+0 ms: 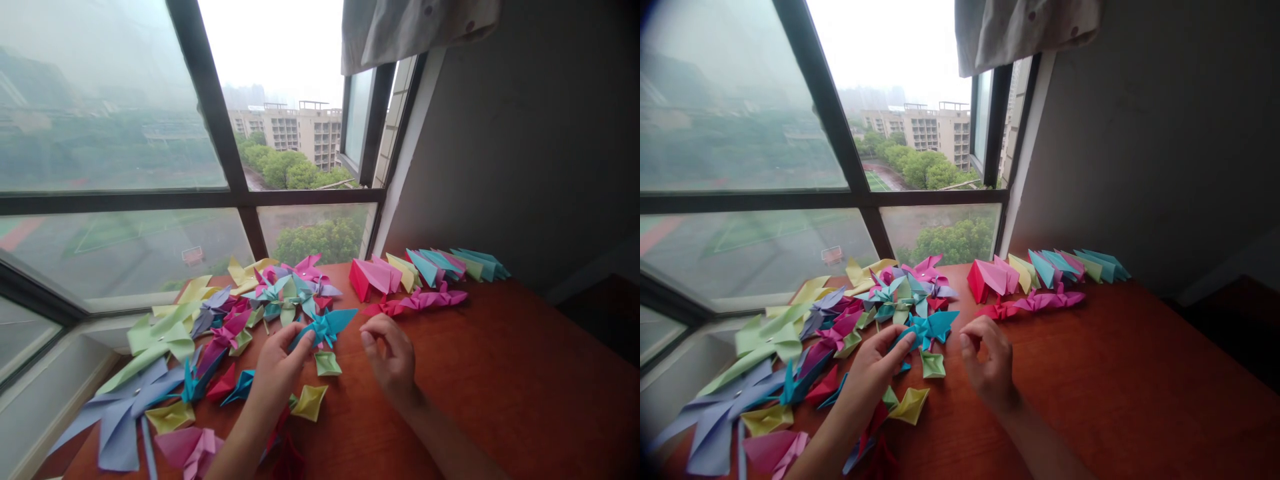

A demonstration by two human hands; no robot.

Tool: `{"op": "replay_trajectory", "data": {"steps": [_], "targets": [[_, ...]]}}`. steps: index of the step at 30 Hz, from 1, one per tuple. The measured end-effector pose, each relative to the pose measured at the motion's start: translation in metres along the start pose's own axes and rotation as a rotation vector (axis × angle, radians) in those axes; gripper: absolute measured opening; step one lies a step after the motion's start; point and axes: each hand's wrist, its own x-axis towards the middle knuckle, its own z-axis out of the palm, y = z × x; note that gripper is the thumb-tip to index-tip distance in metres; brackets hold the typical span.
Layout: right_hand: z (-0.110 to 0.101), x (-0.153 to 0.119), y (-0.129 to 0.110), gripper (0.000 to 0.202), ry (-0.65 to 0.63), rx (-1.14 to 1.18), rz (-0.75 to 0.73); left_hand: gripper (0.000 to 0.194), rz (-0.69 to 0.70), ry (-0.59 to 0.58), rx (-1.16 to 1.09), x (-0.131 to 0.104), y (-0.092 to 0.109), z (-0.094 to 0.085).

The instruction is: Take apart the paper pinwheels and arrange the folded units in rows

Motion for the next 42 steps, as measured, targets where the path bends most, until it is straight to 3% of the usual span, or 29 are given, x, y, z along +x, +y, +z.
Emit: {"op": "replay_trajectory", "data": {"steps": [2,5,11,16,20,26,30,33,42], "targets": [[0.001,-0.003,-0.002,0.005,-0.119,-0.029,-0.133,0.031,0.011,-0.003,0.019,0.0,-0.001,0.0],[0.006,-0.006,-0.002,0.016,-0.218,-0.071,-0.209,0.032,0.035,-0.058,0.069,-0.001,-0.002,0.003],[0.01,-0.004,-0.001,0.01,-0.158,-0.145,-0.16,0.028,0.084,-0.105,0.094,-0.004,-0.002,0.009],[-0.004,0.011,0.005,0.007,-0.074,-0.218,-0.081,0.027,0.105,-0.113,0.109,-0.006,0.001,0.009],[-0.047,0.038,0.029,0.014,0.219,-0.369,0.013,0.026,0.121,-0.139,0.114,-0.005,0.0,0.007],[-0.17,0.061,0.085,0.037,0.694,-0.711,0.176,0.027,0.113,-0.171,0.152,-0.004,0.002,0.007],[-0.227,0.051,0.115,0.048,0.825,-0.828,0.343,0.026,0.117,-0.166,0.138,-0.004,0.007,0.007],[-0.24,0.045,0.133,0.054,0.796,-0.821,0.394,0.025,0.118,-0.169,0.142,-0.004,0.008,0.006],[-0.247,0.042,0.165,0.055,0.665,-0.842,0.473,0.024,0.133,-0.176,0.133,-0.004,0.005,0.005]]}}
